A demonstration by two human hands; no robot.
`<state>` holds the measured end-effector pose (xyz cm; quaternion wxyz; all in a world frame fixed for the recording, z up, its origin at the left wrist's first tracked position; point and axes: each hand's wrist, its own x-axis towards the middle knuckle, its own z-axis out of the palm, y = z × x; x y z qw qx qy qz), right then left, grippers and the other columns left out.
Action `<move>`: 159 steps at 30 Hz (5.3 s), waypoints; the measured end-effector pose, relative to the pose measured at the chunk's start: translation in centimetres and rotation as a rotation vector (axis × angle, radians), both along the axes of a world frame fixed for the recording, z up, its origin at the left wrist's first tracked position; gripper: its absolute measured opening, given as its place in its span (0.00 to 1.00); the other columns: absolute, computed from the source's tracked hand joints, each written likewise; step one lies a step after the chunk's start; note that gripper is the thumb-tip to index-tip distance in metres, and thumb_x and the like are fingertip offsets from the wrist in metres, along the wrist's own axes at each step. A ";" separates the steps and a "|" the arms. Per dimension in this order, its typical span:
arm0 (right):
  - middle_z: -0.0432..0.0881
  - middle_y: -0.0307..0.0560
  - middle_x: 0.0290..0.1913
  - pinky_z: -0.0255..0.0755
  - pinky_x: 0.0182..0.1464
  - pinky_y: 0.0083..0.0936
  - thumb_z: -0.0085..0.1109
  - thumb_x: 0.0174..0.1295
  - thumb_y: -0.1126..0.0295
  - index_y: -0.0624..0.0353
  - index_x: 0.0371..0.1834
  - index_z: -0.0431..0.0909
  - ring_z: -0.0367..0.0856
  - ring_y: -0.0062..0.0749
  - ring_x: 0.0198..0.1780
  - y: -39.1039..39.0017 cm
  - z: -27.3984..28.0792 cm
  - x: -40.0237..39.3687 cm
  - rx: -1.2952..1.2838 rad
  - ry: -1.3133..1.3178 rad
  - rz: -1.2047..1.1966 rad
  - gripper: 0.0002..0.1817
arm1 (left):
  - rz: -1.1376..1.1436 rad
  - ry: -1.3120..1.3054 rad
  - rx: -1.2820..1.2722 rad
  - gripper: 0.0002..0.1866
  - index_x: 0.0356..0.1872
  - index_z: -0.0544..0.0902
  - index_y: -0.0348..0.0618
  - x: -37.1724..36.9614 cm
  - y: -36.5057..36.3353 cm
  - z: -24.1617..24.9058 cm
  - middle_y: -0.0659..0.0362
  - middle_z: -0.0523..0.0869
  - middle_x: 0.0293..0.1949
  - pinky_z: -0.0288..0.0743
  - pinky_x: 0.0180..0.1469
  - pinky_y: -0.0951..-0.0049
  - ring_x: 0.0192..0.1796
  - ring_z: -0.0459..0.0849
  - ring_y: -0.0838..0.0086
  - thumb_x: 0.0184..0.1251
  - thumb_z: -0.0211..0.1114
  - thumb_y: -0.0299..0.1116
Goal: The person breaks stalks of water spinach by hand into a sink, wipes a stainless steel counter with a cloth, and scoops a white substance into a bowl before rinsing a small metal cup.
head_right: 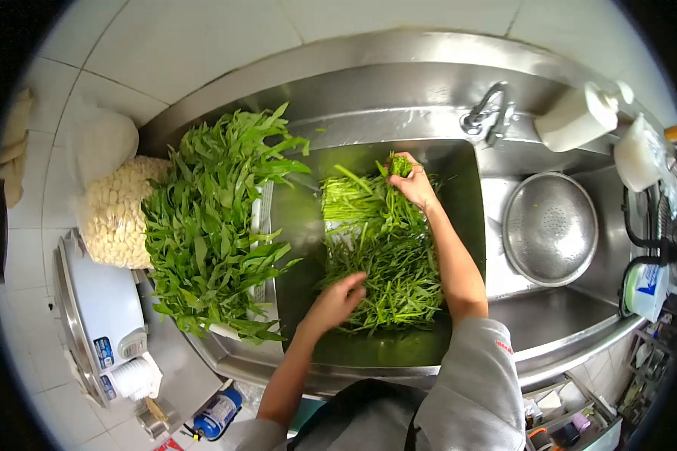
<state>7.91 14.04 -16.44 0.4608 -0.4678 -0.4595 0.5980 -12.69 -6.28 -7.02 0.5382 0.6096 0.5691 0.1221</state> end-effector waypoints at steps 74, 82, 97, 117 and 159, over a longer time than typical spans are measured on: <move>0.76 0.36 0.22 0.68 0.19 0.18 0.67 0.51 0.63 0.56 0.30 0.74 0.72 0.18 0.19 -11.9 22.8 5.6 -0.263 0.063 0.186 0.12 | -0.014 -0.569 -0.280 0.21 0.51 0.75 0.36 2.9 3.0 13.1 0.56 0.82 0.38 0.73 0.43 0.78 0.40 0.81 0.74 0.66 0.56 0.43; 0.75 0.37 0.20 0.67 0.18 0.18 0.67 0.50 0.63 0.56 0.31 0.74 0.71 0.18 0.18 -12.3 23.1 7.0 -0.227 0.075 0.088 0.13 | 0.009 -0.326 -0.248 0.20 0.52 0.74 0.38 -1.8 4.0 11.5 0.54 0.83 0.43 0.74 0.39 0.81 0.38 0.82 0.76 0.69 0.52 0.44; 0.75 0.37 0.20 0.68 0.20 0.19 0.67 0.51 0.62 0.56 0.30 0.74 0.72 0.19 0.19 -13.5 24.0 8.7 -0.218 0.072 0.029 0.13 | -0.170 -0.031 0.670 0.15 0.43 0.80 0.36 6.3 3.8 14.8 0.55 0.84 0.32 0.73 0.38 0.77 0.33 0.80 0.77 0.58 0.63 0.34; 0.75 0.36 0.29 0.69 0.28 0.18 0.63 0.55 0.57 0.56 0.41 0.74 0.72 0.18 0.29 -14.9 24.8 10.7 -0.049 0.157 0.104 0.17 | -0.236 -0.371 0.124 0.14 0.45 0.75 0.30 4.1 4.5 14.9 0.59 0.81 0.33 0.73 0.43 0.77 0.36 0.79 0.78 0.67 0.55 0.32; 0.79 0.52 0.45 0.69 0.51 0.39 0.52 0.50 0.68 0.65 0.43 0.77 0.77 0.43 0.49 -0.3 14.5 14.4 -0.126 -1.558 -0.136 0.17 | -0.508 -0.083 0.007 0.26 0.60 0.68 0.39 10.0 8.1 -0.9 0.51 0.82 0.44 0.72 0.49 0.69 0.47 0.80 0.67 0.63 0.60 0.38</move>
